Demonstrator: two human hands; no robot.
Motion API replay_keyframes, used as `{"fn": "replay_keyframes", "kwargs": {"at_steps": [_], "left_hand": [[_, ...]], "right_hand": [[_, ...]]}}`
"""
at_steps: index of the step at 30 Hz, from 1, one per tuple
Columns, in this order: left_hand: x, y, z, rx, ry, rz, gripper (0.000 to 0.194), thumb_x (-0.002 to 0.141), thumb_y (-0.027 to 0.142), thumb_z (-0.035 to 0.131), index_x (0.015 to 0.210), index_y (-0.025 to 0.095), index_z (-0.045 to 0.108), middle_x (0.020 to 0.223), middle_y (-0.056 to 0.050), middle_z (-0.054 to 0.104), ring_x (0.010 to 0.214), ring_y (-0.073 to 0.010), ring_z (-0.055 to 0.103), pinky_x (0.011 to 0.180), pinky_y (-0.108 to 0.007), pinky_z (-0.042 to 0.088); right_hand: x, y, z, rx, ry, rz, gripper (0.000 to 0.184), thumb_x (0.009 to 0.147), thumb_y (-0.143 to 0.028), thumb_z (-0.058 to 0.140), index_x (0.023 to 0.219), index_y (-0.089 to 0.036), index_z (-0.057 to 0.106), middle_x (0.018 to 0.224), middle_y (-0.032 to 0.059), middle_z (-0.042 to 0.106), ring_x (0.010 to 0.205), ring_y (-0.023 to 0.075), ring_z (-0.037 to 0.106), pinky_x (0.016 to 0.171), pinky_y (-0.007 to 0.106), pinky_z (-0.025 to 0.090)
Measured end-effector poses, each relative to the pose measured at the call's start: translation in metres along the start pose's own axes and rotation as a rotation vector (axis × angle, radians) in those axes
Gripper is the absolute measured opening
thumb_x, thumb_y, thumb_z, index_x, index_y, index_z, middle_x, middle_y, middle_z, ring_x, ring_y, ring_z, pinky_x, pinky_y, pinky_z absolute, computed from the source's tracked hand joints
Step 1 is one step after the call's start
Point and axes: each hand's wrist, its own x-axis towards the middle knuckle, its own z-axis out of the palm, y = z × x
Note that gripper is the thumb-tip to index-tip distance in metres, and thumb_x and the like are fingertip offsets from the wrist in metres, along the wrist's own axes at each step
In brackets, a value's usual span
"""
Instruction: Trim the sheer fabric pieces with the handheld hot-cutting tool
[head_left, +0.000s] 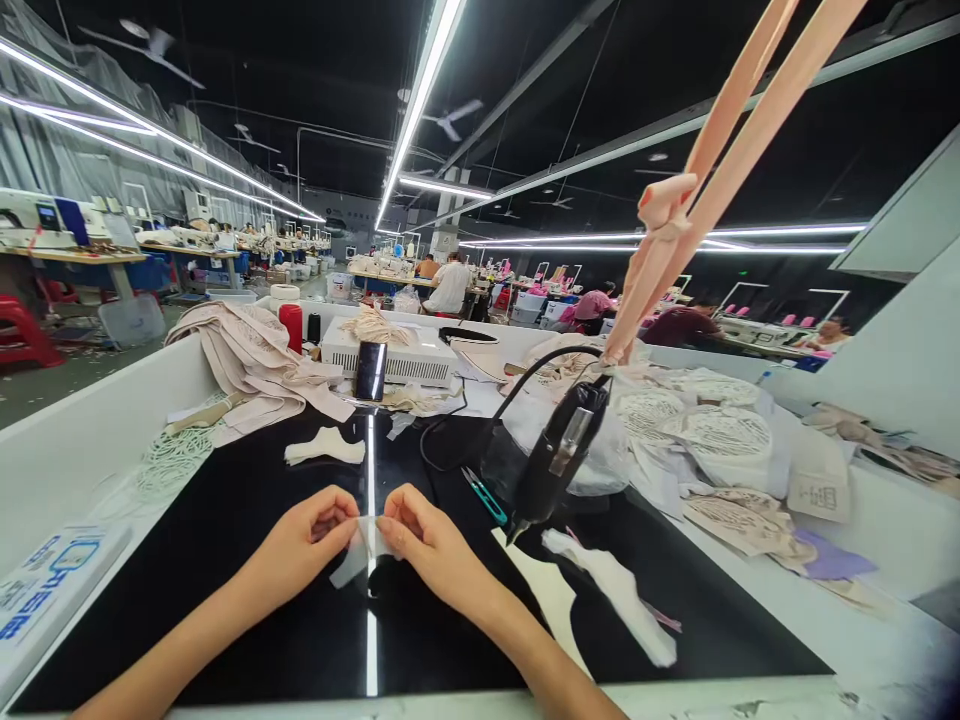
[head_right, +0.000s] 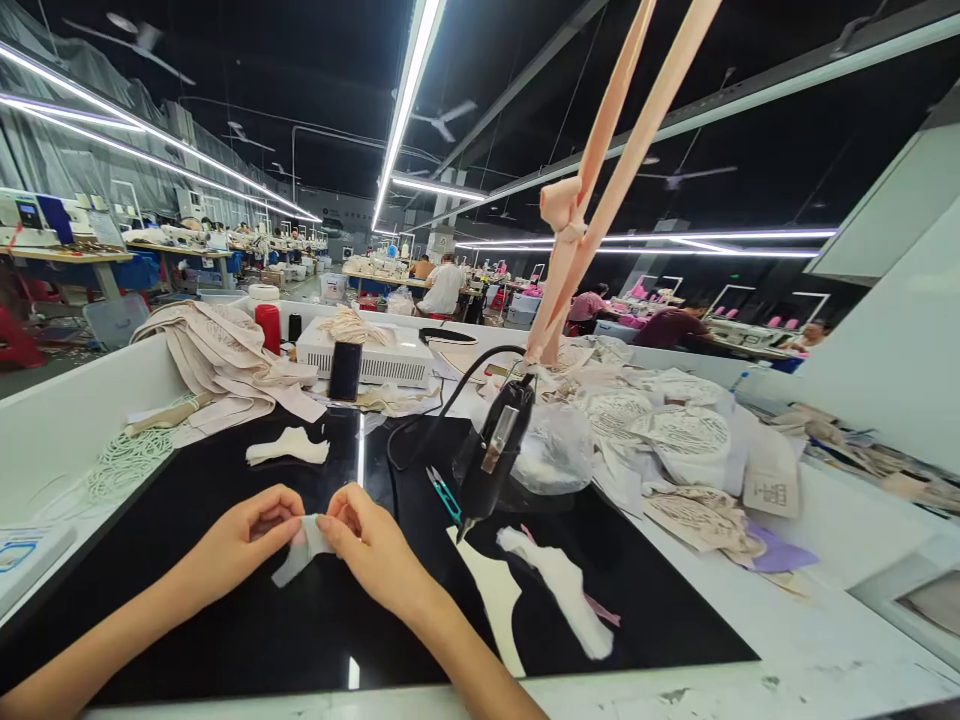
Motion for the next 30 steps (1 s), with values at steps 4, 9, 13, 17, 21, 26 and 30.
{"fn": "replay_keyframes", "kwargs": {"at_steps": [4, 9, 13, 17, 21, 26, 30], "left_hand": [[0.006, -0.007, -0.004, -0.061, 0.093, -0.028, 0.031, 0.083, 0.045, 0.064, 0.101, 0.020, 0.057, 0.073, 0.003, 0.061, 0.068, -0.0155, 0.062, 0.066, -0.027, 0.049], [0.012, -0.013, -0.015, -0.049, 0.210, -0.053, 0.041, 0.085, 0.047, 0.059, 0.115, 0.019, 0.051, 0.074, 0.004, 0.059, 0.056, -0.0120, 0.058, 0.055, -0.024, 0.046], [0.026, -0.009, -0.032, 0.054, 0.281, -0.034, 0.043, 0.088, 0.047, 0.056, 0.121, 0.019, 0.049, 0.077, 0.004, 0.059, 0.049, -0.0093, 0.052, 0.049, -0.023, 0.042], [0.053, -0.004, -0.056, 0.246, 0.328, 0.024, 0.034, 0.093, 0.036, 0.057, 0.122, 0.018, 0.054, 0.083, 0.001, 0.063, 0.068, -0.0135, 0.061, 0.066, -0.027, 0.051], [0.082, -0.010, -0.074, 0.461, 0.318, 0.046, 0.030, 0.098, 0.033, 0.061, 0.123, 0.016, 0.059, 0.104, -0.005, 0.067, 0.087, -0.0187, 0.066, 0.080, -0.038, 0.057], [0.102, -0.032, -0.080, 0.672, 0.266, 0.076, 0.034, 0.098, 0.034, 0.063, 0.126, 0.017, 0.059, 0.126, -0.010, 0.063, 0.105, -0.0239, 0.066, 0.088, -0.045, 0.057], [0.106, -0.044, -0.079, 0.782, 0.243, 0.100, 0.033, 0.098, 0.034, 0.062, 0.127, 0.018, 0.059, 0.127, -0.010, 0.062, 0.106, -0.0241, 0.065, 0.089, -0.045, 0.057]], "right_hand": [[0.011, 0.008, 0.007, 0.008, 0.040, -0.012, 0.018, 0.091, -0.035, 0.058, 0.080, -0.020, 0.057, 0.066, -0.0051, 0.052, 0.060, 0.0120, 0.050, 0.057, 0.023, 0.041], [0.028, 0.013, 0.016, -0.088, 0.132, -0.082, 0.012, 0.090, -0.025, 0.058, 0.081, -0.021, 0.066, 0.070, -0.0016, 0.061, 0.065, 0.0152, 0.056, 0.061, 0.026, 0.044], [0.050, 0.008, 0.020, -0.226, 0.190, -0.170, 0.014, 0.092, -0.020, 0.058, 0.085, -0.022, 0.070, 0.082, 0.0021, 0.069, 0.076, 0.0181, 0.062, 0.072, 0.029, 0.048], [0.081, 0.002, 0.024, -0.396, 0.237, -0.202, 0.016, 0.096, -0.018, 0.055, 0.093, -0.021, 0.070, 0.091, 0.0044, 0.070, 0.085, 0.0192, 0.065, 0.077, 0.030, 0.049], [0.113, 0.007, 0.030, -0.618, 0.284, -0.162, 0.017, 0.098, -0.019, 0.055, 0.095, -0.019, 0.071, 0.094, 0.0073, 0.072, 0.094, 0.0225, 0.065, 0.082, 0.034, 0.050], [0.137, 0.022, 0.036, -0.848, 0.293, -0.100, 0.014, 0.098, -0.027, 0.061, 0.099, -0.015, 0.068, 0.100, 0.0047, 0.070, 0.096, 0.0203, 0.067, 0.088, 0.041, 0.055], [0.142, 0.032, 0.040, -0.955, 0.285, -0.099, 0.017, 0.098, -0.031, 0.062, 0.104, -0.016, 0.067, 0.107, 0.0055, 0.069, 0.099, 0.0203, 0.067, 0.090, 0.043, 0.056]]}}
